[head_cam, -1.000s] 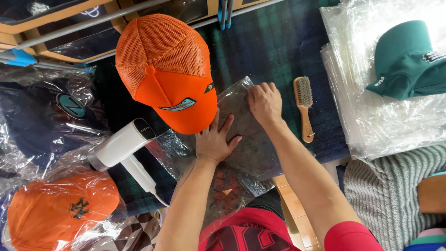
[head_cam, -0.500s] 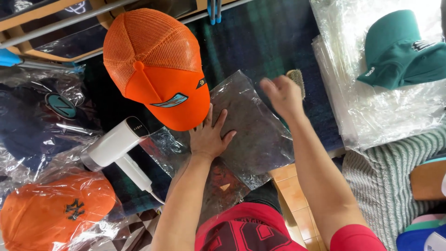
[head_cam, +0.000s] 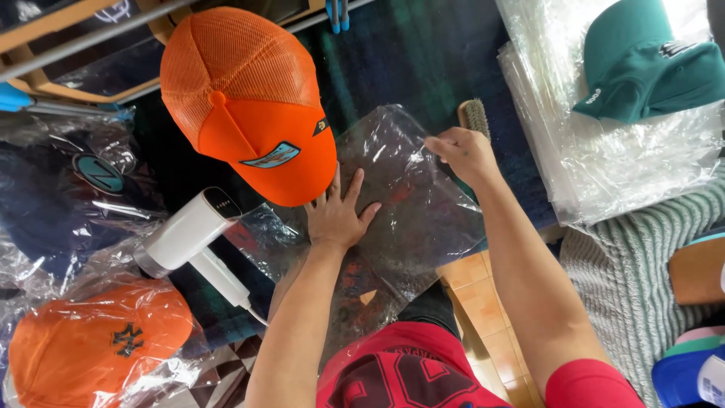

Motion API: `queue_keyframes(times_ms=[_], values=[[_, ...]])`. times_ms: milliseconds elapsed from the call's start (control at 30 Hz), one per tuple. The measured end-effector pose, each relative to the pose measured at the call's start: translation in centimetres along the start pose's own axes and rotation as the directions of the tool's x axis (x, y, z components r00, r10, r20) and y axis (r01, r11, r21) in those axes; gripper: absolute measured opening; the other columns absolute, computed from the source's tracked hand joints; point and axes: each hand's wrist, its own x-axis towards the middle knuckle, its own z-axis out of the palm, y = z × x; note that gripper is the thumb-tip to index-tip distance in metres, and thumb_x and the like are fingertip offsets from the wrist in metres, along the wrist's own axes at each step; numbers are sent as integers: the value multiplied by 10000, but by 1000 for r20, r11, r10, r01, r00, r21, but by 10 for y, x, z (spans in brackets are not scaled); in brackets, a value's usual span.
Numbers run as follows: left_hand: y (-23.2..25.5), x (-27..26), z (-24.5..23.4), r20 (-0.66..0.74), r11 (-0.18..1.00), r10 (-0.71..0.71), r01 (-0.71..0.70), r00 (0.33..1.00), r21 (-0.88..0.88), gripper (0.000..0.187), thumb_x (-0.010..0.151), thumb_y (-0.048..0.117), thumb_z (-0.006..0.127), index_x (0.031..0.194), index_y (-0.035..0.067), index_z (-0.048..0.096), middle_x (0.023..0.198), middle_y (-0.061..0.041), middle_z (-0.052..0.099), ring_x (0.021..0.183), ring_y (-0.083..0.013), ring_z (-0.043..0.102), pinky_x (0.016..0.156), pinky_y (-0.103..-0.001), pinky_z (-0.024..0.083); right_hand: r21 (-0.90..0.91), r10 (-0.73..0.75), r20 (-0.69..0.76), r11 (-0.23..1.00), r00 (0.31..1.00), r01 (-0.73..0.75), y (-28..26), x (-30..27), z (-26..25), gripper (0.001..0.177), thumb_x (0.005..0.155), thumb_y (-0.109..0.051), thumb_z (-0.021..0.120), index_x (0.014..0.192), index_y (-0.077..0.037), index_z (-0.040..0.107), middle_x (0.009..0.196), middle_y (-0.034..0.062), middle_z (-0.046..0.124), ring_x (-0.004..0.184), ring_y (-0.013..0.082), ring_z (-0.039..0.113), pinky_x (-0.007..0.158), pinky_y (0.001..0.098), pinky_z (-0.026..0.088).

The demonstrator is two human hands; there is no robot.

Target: The person steams and brushes several hats before placing each hat inside a plastic bag.

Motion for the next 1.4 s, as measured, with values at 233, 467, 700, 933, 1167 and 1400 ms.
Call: queue_keyframes(times_ms=[233, 467, 700, 933, 1167, 1400], values=[[2, 1, 25, -362, 988, 144, -112, 921, 108, 814, 986, 744, 358, 1587, 195, 384, 1642, -169, 283, 1504, -420, 229, 1104, -706, 164, -81, 27, -94, 996, 995, -35, 15, -69, -9, 380, 910, -461, 788, 964, -86, 761, 772, 139, 710, 845, 365, 700, 749, 460, 543], [-4, 1, 48, -566, 943, 329, -227, 756, 244, 609, 968, 700, 445, 1327, 249, 640, 1144, -121, 550, 1138, -336, 521, 989, -581, 378, -408, -356, -157, 873, 921, 268, 64, -92, 23, 320, 843, -330, 832, 1070, -118, 757, 1046, 106, 714, 962, 349, 691, 774, 430, 588], [25, -14, 4, -472, 966, 260, -223, 843, 133, 514, 952, 454, 594, 1275, 58, 651, 1279, -227, 595, 1196, -429, 562, 998, -606, 439, -693, -579, -274, 672, 768, 260, 75, -86, 58, 283, 822, -413, 804, 979, -192, 722, 965, 23, 603, 892, 242, 624, 698, 341, 517], [28, -35, -5, -226, 956, 266, -286, 937, -59, 831, 920, 704, 484, 1543, 154, 460, 1612, -228, 371, 1525, -462, 228, 1160, -727, 138, -675, -552, -264, 692, 791, 257, 76, -75, 73, 104, 901, -326, 707, 909, -223, 715, 908, -24, 586, 954, 235, 606, 692, 356, 465], [20, -35, -5, -41, 965, 264, -264, 964, 3, 917, 936, 808, 315, 1626, 206, 270, 1689, -172, 213, 1565, -417, 94, 1172, -758, 40, -41, 218, -58, 975, 974, -220, 70, -53, -3, 277, 926, -448, 690, 1065, -223, 774, 766, -6, 735, 834, 205, 721, 735, 374, 538], [21, -34, 1, -160, 954, 297, -300, 941, 6, 912, 947, 780, 378, 1619, 168, 304, 1668, -211, 250, 1554, -442, 117, 1156, -766, 49, -172, -166, -124, 974, 978, 144, 53, -117, -26, 369, 869, -373, 807, 1096, -85, 767, 990, 199, 703, 982, 481, 668, 810, 579, 531]])
